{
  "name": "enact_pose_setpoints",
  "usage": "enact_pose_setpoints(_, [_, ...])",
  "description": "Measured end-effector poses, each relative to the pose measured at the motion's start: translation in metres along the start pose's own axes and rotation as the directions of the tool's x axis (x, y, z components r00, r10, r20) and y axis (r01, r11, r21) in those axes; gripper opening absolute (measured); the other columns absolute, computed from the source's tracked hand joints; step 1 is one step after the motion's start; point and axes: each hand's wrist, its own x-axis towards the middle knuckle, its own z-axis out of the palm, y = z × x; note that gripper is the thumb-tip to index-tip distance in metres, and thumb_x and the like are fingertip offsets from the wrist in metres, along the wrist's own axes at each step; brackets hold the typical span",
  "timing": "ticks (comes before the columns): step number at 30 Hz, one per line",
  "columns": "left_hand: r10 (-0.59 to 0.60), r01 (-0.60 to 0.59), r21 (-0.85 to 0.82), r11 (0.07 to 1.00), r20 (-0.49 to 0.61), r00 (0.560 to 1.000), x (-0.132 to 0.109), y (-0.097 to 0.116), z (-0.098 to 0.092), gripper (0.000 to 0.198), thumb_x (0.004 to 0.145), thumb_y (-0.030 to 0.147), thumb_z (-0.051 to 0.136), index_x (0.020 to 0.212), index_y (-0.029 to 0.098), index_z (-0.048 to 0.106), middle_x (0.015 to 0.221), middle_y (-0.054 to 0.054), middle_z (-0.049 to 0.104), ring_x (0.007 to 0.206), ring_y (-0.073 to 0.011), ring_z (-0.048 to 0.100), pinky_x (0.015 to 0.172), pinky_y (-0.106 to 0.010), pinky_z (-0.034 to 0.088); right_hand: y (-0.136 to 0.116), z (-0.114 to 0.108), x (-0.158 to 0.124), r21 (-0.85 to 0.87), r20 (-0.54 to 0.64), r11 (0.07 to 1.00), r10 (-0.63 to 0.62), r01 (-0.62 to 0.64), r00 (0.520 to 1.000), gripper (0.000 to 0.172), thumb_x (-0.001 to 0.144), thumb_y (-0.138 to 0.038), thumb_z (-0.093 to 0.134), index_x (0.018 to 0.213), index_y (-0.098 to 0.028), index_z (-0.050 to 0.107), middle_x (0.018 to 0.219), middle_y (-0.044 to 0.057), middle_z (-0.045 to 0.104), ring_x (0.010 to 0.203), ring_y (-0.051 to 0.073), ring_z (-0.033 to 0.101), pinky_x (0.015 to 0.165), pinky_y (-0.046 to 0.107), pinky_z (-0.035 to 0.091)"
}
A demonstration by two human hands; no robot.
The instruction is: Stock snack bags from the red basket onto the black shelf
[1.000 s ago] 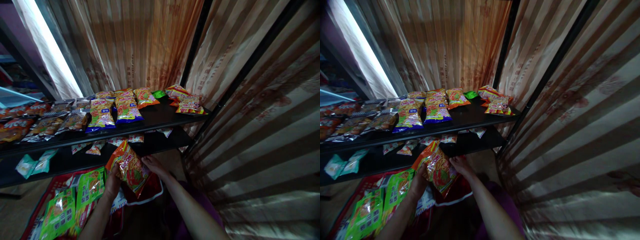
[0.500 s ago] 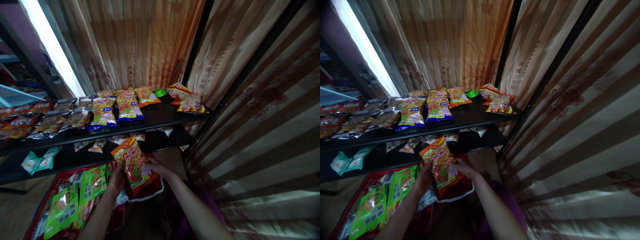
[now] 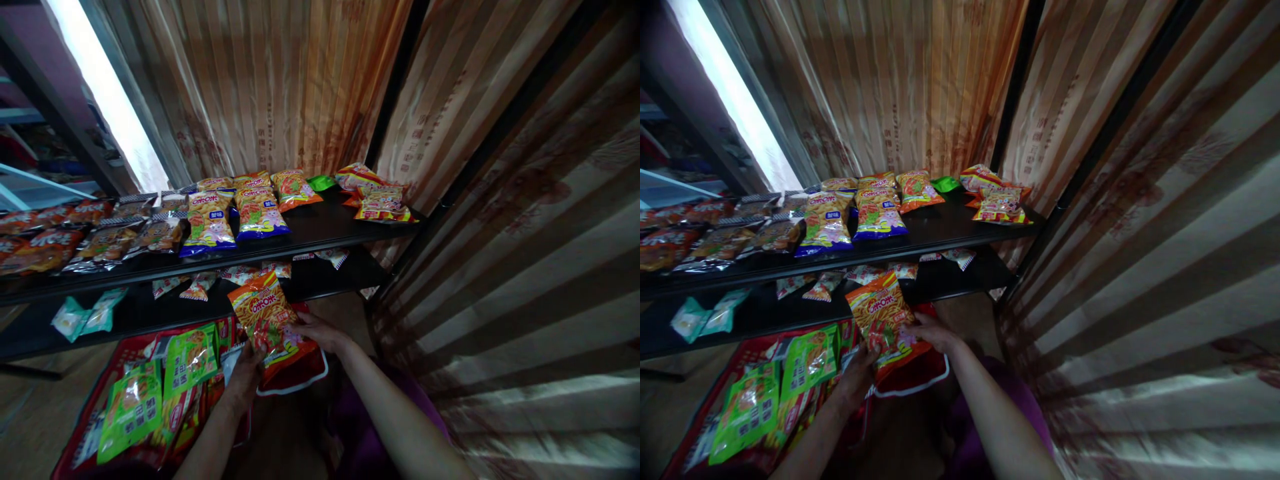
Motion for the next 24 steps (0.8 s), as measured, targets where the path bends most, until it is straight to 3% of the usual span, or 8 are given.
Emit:
enact_pose_setpoints(3, [-0.074, 0.083, -0.150, 0.985, 0.066, 0.995, 0.000, 0.006, -0.001, 0.061, 0.067, 0.035, 0.076, 0.122, 0.025, 0.052, 0.113, -0.007, 0.069, 0.115, -0.0280, 0.059, 0.096, -0.043, 0.048, 0.001, -0.002, -0.002, 0.022, 0.052, 1.000, 0.004, -0.005, 0.999, 0.076, 0.050, -0.025, 0.086, 0.120, -0.018, 0.056, 0.104, 0.005, 0.069, 0.099, 0.021, 0.065, 0.094, 0.039, 0.048])
enact_pose_setpoints(6, [-0.078, 0.094, -0.191, 0.977, 0.087, 0.993, 0.000, 0.007, -0.002, 0.059, 0.068, 0.033, 0.076, 0.121, 0.026, 0.052, 0.116, -0.007, 0.068, 0.112, -0.0267, 0.061, 0.098, -0.043, 0.047, 0.003, -0.002, -0.003, 0.031, 0.090, 1.000, 0.003, -0.006, 0.996, 0.083, 0.048, -0.017, 0.085, 0.124, -0.020, 0.053, 0.110, 0.006, 0.067, 0.101, 0.022, 0.064, 0.094, 0.040, 0.049])
enact_pose_setpoints(14, [-0.072, 0.091, -0.170, 0.981, 0.115, 0.991, -0.008, 0.004, -0.001, 0.078, 0.060, 0.028, 0.082, 0.130, 0.029, 0.047, 0.123, -0.007, 0.064, 0.119, -0.0262, 0.057, 0.103, -0.039, 0.043, -0.001, -0.002, -0.007, -0.004, 0.120, 1.000, 0.002, -0.002, 0.993, 0.084, 0.051, -0.017, 0.084, 0.128, -0.018, 0.050, 0.115, 0.007, 0.065, 0.106, 0.022, 0.062, 0.100, 0.040, 0.044])
enact_pose_setpoints(20, [-0.097, 0.117, -0.245, 0.963, 0.091, 0.991, -0.012, 0.010, -0.001, 0.066, 0.066, 0.030, 0.078, 0.127, 0.028, 0.051, 0.117, -0.009, 0.067, 0.112, -0.0282, 0.061, 0.097, -0.040, 0.048, -0.002, 0.000, -0.013, -0.023, 0.149, 1.000, 0.020, -0.017, 0.989, 0.094, 0.051, -0.017, 0.084, 0.136, -0.024, 0.042, 0.125, 0.007, 0.060, 0.107, 0.021, 0.061, 0.097, 0.038, 0.047])
enact_pose_setpoints(24, [-0.105, 0.112, -0.257, 0.960, 0.041, 0.994, -0.012, 0.007, -0.002, 0.070, 0.064, 0.028, 0.079, 0.127, 0.029, 0.050, 0.111, -0.007, 0.069, 0.107, -0.0278, 0.064, 0.094, -0.042, 0.051, 0.002, -0.002, -0.009, -0.086, 0.116, 0.996, 0.023, -0.013, 0.993, 0.089, 0.048, -0.020, 0.085, 0.129, -0.021, 0.050, 0.117, 0.006, 0.065, 0.106, 0.022, 0.062, 0.099, 0.039, 0.044])
